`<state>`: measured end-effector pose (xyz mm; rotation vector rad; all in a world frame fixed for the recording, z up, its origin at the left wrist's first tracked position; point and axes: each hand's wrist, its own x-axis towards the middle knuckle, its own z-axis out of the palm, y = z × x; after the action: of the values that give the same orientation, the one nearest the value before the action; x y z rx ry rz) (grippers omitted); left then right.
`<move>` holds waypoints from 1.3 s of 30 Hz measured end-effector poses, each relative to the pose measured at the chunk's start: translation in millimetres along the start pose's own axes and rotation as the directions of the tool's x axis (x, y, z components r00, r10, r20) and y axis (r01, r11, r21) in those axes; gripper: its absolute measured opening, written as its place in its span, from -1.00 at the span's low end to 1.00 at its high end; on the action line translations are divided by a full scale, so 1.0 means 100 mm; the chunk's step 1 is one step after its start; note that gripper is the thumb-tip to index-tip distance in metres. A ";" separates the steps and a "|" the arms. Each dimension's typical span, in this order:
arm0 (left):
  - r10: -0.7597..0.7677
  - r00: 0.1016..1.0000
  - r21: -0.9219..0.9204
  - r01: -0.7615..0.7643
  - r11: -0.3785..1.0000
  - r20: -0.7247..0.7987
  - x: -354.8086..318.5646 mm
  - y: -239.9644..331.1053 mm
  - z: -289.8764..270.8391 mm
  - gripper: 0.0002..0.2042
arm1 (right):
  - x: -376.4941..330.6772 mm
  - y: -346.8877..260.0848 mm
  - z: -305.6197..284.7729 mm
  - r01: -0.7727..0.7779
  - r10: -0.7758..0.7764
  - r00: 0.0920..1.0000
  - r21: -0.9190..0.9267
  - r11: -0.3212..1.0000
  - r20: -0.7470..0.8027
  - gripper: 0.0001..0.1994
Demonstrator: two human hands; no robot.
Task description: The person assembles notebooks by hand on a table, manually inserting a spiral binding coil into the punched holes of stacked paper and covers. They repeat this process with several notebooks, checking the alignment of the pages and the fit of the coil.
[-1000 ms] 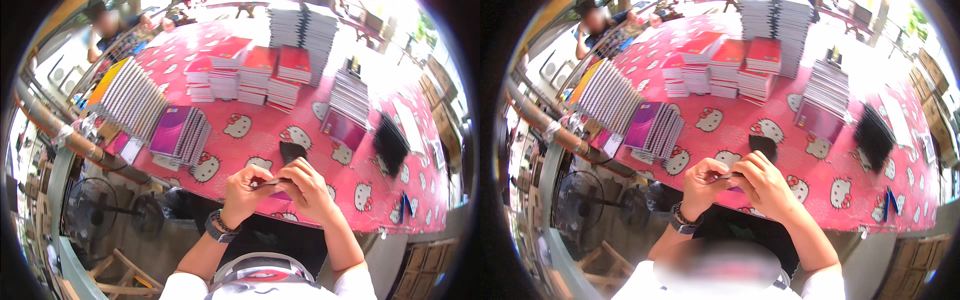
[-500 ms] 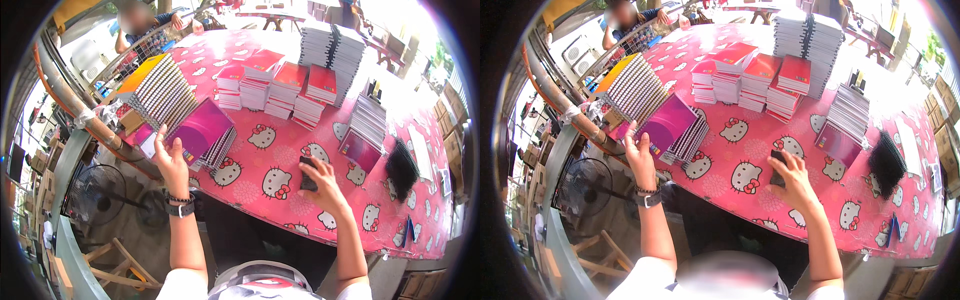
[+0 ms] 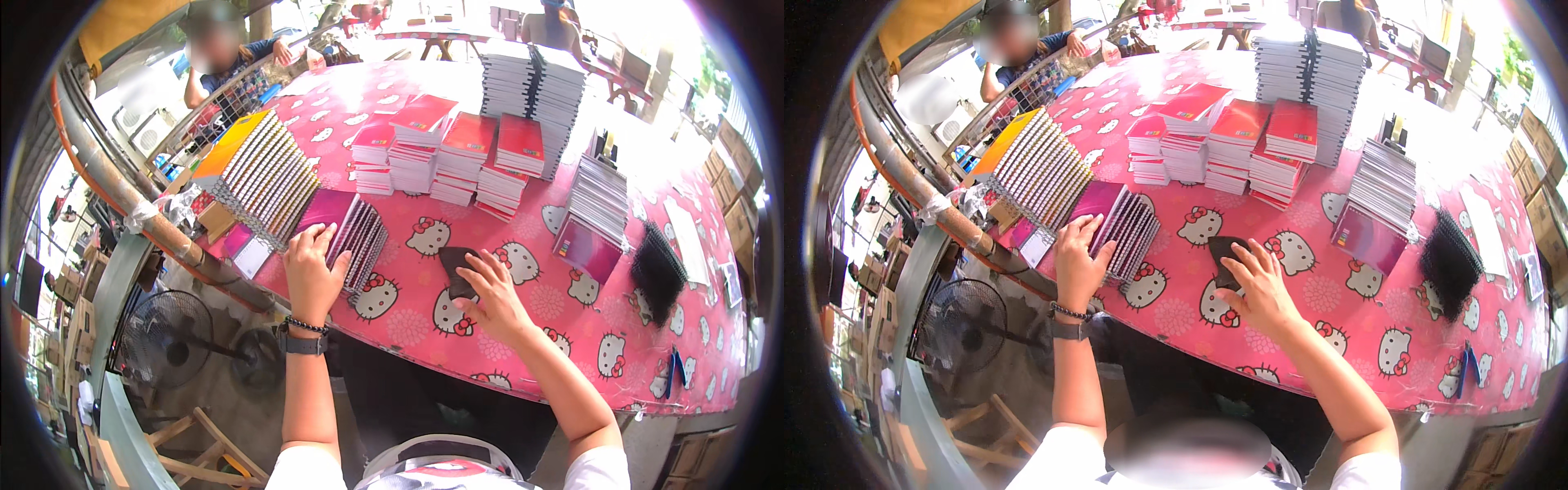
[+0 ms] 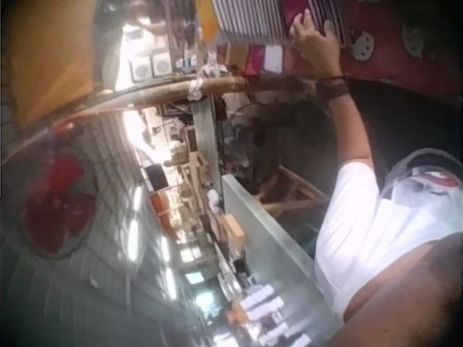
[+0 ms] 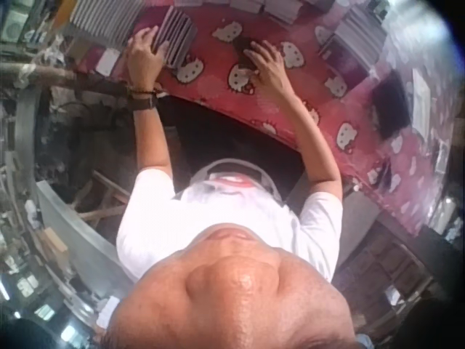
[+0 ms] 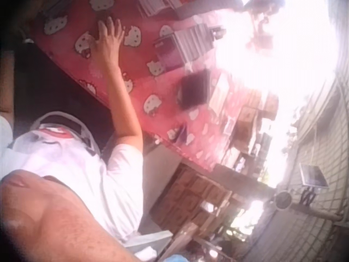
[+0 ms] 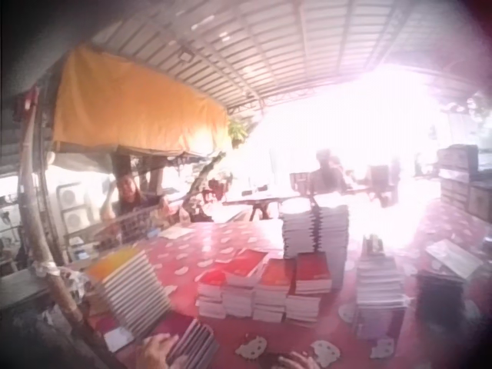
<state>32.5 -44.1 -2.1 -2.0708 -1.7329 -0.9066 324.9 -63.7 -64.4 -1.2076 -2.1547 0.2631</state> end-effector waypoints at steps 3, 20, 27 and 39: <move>0.040 0.999 -0.059 -0.038 0.998 0.036 0.06 -0.05 0.02 -0.58 | -0.04 0.32 -0.20 0.031 -0.039 0.990 -0.056 0.998 -0.132 -0.65; -0.022 0.991 -0.471 -0.043 0.881 -0.131 -0.46 0.98 0.10 -0.73 | -0.82 1.87 -1.20 -0.490 0.639 0.418 0.431 0.757 -0.646 -0.80; -0.046 0.999 -0.845 0.043 0.534 0.022 -0.60 1.53 0.28 -0.51 | -0.72 0.75 -1.19 -0.233 0.488 0.682 0.470 0.851 -0.545 -0.84; -0.043 0.876 -0.877 0.479 -0.033 0.480 -1.01 1.45 0.55 -0.65 | -0.73 -0.35 -0.17 -0.183 0.586 0.804 0.895 0.407 -0.102 -0.90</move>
<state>179.0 -123.5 -83.3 -2.7081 -1.8205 -2.8262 338.5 -145.2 -67.6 -0.9844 -1.0147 1.0665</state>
